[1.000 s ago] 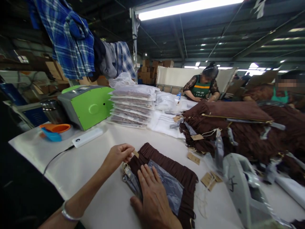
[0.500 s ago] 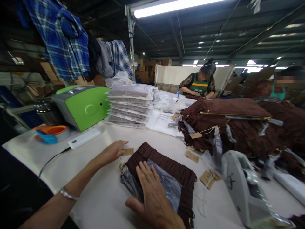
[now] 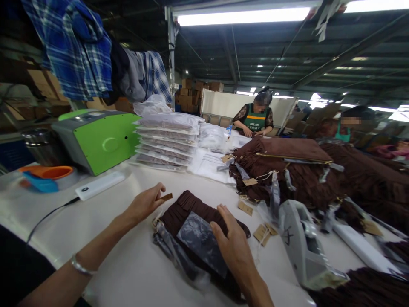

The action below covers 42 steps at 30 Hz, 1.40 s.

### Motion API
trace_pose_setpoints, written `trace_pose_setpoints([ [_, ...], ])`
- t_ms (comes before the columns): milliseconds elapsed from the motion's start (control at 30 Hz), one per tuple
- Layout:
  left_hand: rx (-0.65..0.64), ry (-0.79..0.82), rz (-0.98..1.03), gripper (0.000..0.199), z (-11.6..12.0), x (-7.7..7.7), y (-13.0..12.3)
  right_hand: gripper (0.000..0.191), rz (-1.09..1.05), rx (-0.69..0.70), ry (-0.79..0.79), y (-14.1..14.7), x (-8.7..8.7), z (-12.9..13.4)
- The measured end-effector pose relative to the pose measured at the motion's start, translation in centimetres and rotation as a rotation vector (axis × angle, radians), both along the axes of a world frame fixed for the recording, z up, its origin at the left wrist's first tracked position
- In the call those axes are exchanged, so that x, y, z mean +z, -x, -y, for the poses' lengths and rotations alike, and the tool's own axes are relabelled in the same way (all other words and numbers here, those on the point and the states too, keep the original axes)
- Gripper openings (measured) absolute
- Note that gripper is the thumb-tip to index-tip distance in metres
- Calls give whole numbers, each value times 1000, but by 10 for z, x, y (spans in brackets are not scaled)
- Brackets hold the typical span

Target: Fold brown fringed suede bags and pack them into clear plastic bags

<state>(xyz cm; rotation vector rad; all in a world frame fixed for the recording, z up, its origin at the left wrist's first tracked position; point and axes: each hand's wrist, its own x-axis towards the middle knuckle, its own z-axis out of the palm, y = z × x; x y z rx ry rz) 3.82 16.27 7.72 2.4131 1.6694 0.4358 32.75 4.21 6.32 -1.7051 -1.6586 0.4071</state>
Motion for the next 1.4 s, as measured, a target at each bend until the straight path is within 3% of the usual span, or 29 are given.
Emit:
trace_pose_setpoints([
  [67,-86,-133,-33,13,17,-1,-15,55,-1,-25,-5,-5,-5,4],
  [133,-173,-164,-96,9,31,-3,-31,54,-5,-53,-11,-9,-7,8],
  [200,-257,-105,-107,4,40,-6,-42,56,-4,-77,-15,-14,-8,13],
  [300,-347,11,55,20,41,-5,-40,59,-5,-135,-31,-26,-11,23],
  [400,-196,28,241,34,25,-1,-23,64,-53,-238,-22,-46,-21,35],
  [500,-56,125,260,31,5,-5,-11,72,-155,-317,81,-63,-34,39],
  [667,-121,254,259,25,4,-19,-20,68,-226,-267,141,-71,-46,24],
  [800,-171,332,271,23,22,-25,-10,61,-227,-194,154,-73,-41,22],
  [900,-203,327,180,28,19,-19,3,55,-176,-59,220,-82,-34,19],
  [1000,-170,98,45,24,-15,-5,-8,43,54,-40,144,-91,-22,-10],
  [1100,-238,-223,-170,23,-71,3,-51,35,435,-11,13,-91,-7,-66],
  [1133,-260,-252,-191,28,-90,2,-69,34,576,18,5,-88,-3,-87],
  [1267,-293,-305,-226,36,-155,-18,-130,35,907,59,48,-72,-4,-159],
  [1400,-282,-292,-264,24,-186,-41,-150,32,955,-21,118,-81,-16,-198],
])
